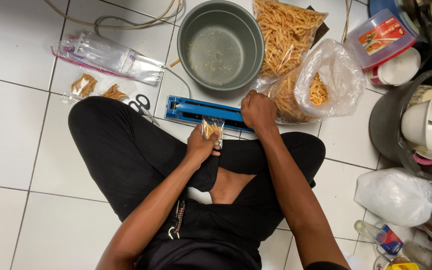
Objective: The person fills small plastic bags with snacks from a large bag and a bowl by hand, then uses a heat sealer to seal each bag.
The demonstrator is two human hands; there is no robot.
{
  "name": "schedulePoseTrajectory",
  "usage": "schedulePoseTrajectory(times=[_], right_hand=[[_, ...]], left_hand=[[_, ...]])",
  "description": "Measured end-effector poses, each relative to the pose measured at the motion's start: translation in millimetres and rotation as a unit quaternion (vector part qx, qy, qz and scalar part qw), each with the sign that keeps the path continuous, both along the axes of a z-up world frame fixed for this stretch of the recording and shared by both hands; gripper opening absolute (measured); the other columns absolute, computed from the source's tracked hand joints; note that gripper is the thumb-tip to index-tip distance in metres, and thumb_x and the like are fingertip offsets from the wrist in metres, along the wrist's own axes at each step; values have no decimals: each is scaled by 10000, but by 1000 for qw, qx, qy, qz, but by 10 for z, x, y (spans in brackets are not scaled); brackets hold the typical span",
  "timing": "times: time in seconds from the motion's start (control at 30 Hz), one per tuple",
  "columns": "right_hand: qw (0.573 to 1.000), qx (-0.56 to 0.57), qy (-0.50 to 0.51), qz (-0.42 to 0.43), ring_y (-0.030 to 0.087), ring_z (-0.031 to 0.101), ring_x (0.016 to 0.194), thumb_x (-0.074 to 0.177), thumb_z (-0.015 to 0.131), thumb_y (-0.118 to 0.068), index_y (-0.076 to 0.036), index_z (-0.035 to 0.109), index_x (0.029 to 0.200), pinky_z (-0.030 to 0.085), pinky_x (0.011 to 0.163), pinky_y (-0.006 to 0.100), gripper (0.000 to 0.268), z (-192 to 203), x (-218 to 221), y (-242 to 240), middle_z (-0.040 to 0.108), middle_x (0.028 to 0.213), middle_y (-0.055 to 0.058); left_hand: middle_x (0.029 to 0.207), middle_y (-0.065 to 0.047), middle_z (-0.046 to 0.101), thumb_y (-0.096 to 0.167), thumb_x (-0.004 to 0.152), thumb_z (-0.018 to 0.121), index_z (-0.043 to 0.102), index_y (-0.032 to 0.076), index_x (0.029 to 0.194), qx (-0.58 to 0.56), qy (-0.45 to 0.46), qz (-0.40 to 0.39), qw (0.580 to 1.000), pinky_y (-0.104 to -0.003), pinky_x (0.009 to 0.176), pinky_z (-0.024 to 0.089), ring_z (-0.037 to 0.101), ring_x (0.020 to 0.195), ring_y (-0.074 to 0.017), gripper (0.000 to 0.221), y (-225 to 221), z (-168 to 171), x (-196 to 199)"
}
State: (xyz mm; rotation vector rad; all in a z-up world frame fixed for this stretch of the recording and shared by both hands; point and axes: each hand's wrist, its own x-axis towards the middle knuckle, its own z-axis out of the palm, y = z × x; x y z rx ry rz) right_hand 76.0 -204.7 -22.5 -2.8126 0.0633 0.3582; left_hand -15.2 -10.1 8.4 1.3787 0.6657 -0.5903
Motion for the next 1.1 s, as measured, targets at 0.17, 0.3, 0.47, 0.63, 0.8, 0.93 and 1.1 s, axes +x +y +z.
schedulePoseTrajectory(times=[0.17, 0.3, 0.47, 0.63, 0.8, 0.93, 1.1], right_hand=[[1000, 8, 0, -2, 482, 704, 863, 948, 369, -336, -52, 647, 931, 550, 774, 593, 398, -20, 3, -10, 674, 835, 224], [1000, 3, 2, -1, 492, 701, 870, 951, 367, -338, -36, 649, 959, 550, 780, 598, 414, -35, 0, -14, 672, 843, 233], [1000, 4, 1, -2, 490, 701, 873, 950, 365, -345, -39, 652, 964, 550, 780, 600, 419, -19, 4, -10, 676, 851, 231], [997, 39, -39, -48, 468, 701, 858, 976, 434, -362, -53, 688, 936, 553, 771, 579, 402, 256, -74, 4, 686, 814, 210], [920, 215, -285, -165, 296, 708, 747, 964, 592, -214, -167, 766, 822, 558, 707, 380, 229, 557, -421, 73, 692, 666, 76], [884, 290, -278, -238, 230, 624, 641, 1044, 542, -282, -126, 761, 933, 541, 650, 365, 291, 460, -870, 65, 698, 738, 124], [702, 542, -210, -412, 263, 691, 609, 1004, 439, -165, 33, 596, 1054, 582, 451, 286, 258, -45, -1262, 139, 677, 811, 232]], left_hand=[[841, -251, 664, 124, 936, 639, 527, -120, 1225, -3, -4, 4, 1000, -291, 490, 669, 734, 585, -277, 394, -5, -51, -15], [848, -249, 668, 115, 940, 636, 514, -128, 1242, -11, -5, 8, 1000, -310, 492, 671, 734, 591, -280, 406, -7, -72, -32], [857, -261, 672, 120, 940, 634, 509, -127, 1248, -8, -8, 8, 1000, -310, 500, 675, 734, 588, -286, 414, -6, -129, -42], [872, -278, 668, 109, 938, 633, 497, -130, 1269, -12, -8, 9, 1000, -322, 508, 676, 736, 606, -304, 430, -10, -130, -34], [887, -282, 666, 128, 945, 628, 476, -136, 1281, -13, 1, 6, 1000, -341, 523, 680, 740, 632, -318, 454, 8, -97, -31], [882, -267, 671, 133, 946, 621, 479, -132, 1276, -8, 4, 1, 1000, -316, 521, 681, 741, 615, -292, 447, 7, -40, -24], [892, -299, 672, 159, 946, 614, 495, -118, 1250, -4, 12, 7, 1000, -324, 521, 675, 743, 631, -320, 428, 0, -46, -26]])
